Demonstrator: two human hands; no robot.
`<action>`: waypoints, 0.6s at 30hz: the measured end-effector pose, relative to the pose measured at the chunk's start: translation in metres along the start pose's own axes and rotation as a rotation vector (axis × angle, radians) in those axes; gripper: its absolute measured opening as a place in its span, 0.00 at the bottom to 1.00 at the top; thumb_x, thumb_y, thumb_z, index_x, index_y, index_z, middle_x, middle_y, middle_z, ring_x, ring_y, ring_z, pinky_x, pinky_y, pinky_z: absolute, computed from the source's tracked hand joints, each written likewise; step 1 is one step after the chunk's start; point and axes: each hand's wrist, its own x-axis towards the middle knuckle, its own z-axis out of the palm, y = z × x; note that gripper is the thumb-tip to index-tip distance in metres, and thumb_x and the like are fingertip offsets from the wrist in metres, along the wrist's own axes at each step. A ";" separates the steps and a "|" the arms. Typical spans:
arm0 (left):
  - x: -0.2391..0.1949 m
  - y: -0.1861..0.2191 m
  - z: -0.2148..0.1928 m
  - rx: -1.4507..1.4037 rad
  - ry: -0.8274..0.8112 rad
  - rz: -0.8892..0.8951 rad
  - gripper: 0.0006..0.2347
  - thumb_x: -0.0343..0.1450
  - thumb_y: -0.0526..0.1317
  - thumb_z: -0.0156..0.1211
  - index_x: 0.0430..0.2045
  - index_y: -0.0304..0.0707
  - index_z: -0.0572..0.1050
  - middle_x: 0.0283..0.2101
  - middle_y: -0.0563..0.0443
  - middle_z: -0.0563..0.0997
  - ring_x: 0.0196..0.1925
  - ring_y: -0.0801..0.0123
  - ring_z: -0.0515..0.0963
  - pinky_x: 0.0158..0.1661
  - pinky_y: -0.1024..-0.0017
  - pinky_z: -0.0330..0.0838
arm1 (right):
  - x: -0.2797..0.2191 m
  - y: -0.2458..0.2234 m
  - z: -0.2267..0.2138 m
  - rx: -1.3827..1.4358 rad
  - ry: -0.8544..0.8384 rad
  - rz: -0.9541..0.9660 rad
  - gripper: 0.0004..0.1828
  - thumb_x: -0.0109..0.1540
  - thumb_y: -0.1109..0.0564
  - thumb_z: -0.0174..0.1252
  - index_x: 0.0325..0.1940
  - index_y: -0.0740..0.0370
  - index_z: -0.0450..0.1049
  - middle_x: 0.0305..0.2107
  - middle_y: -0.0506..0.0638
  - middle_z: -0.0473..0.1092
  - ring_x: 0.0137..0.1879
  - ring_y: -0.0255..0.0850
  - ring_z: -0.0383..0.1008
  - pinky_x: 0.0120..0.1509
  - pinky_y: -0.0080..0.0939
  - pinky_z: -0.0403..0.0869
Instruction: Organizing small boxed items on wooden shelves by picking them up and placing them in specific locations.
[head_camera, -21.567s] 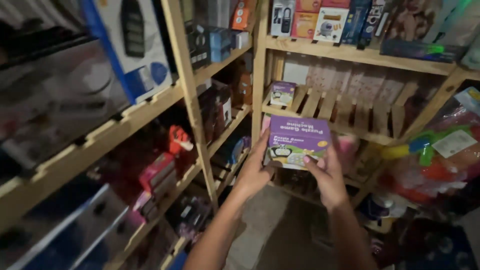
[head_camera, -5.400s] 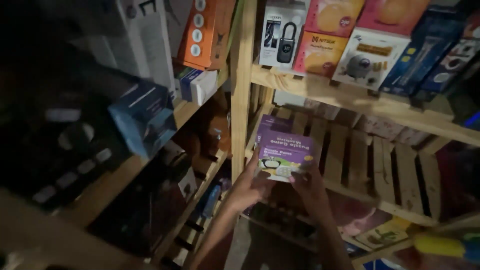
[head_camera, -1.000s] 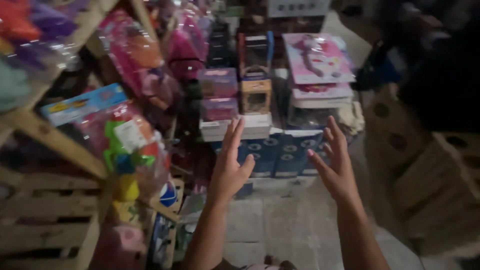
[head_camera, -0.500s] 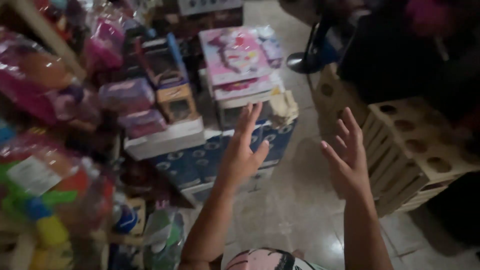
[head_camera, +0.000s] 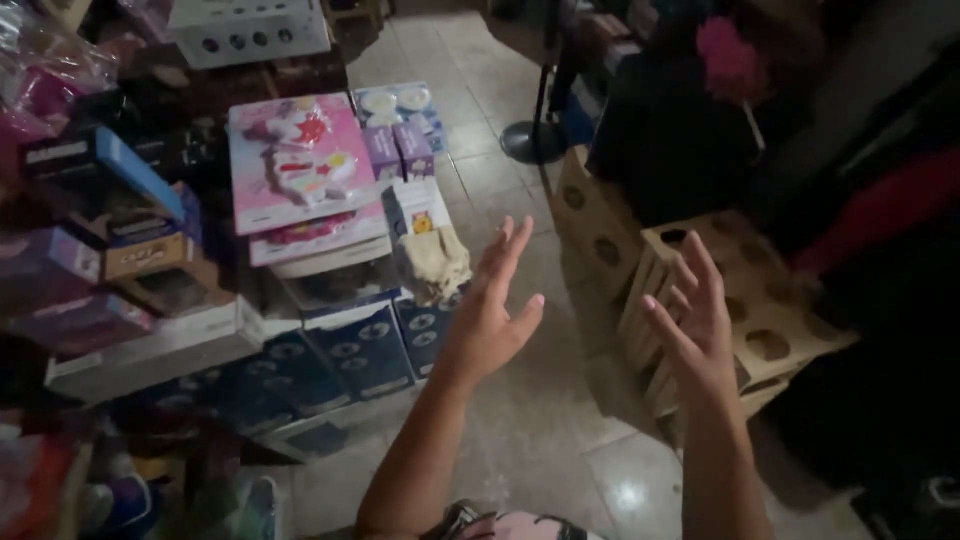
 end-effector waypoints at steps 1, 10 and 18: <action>0.010 -0.002 0.005 0.003 0.009 0.003 0.34 0.69 0.32 0.58 0.73 0.47 0.54 0.74 0.30 0.52 0.74 0.33 0.51 0.66 0.45 0.52 | 0.010 0.006 -0.005 0.002 -0.006 -0.007 0.42 0.63 0.64 0.58 0.79 0.49 0.50 0.74 0.54 0.48 0.76 0.69 0.43 0.72 0.74 0.50; 0.078 -0.032 0.048 0.012 -0.035 -0.060 0.35 0.68 0.31 0.59 0.73 0.45 0.51 0.73 0.24 0.50 0.73 0.30 0.49 0.66 0.42 0.51 | 0.069 0.052 -0.033 0.027 0.008 0.060 0.44 0.61 0.66 0.58 0.78 0.56 0.47 0.73 0.62 0.45 0.75 0.74 0.41 0.71 0.77 0.48; 0.167 -0.073 0.061 -0.039 0.046 -0.033 0.33 0.70 0.30 0.57 0.73 0.42 0.52 0.72 0.19 0.49 0.72 0.25 0.46 0.65 0.39 0.49 | 0.172 0.110 -0.042 -0.015 -0.033 0.031 0.43 0.64 0.58 0.57 0.80 0.53 0.46 0.75 0.56 0.45 0.77 0.62 0.44 0.75 0.67 0.49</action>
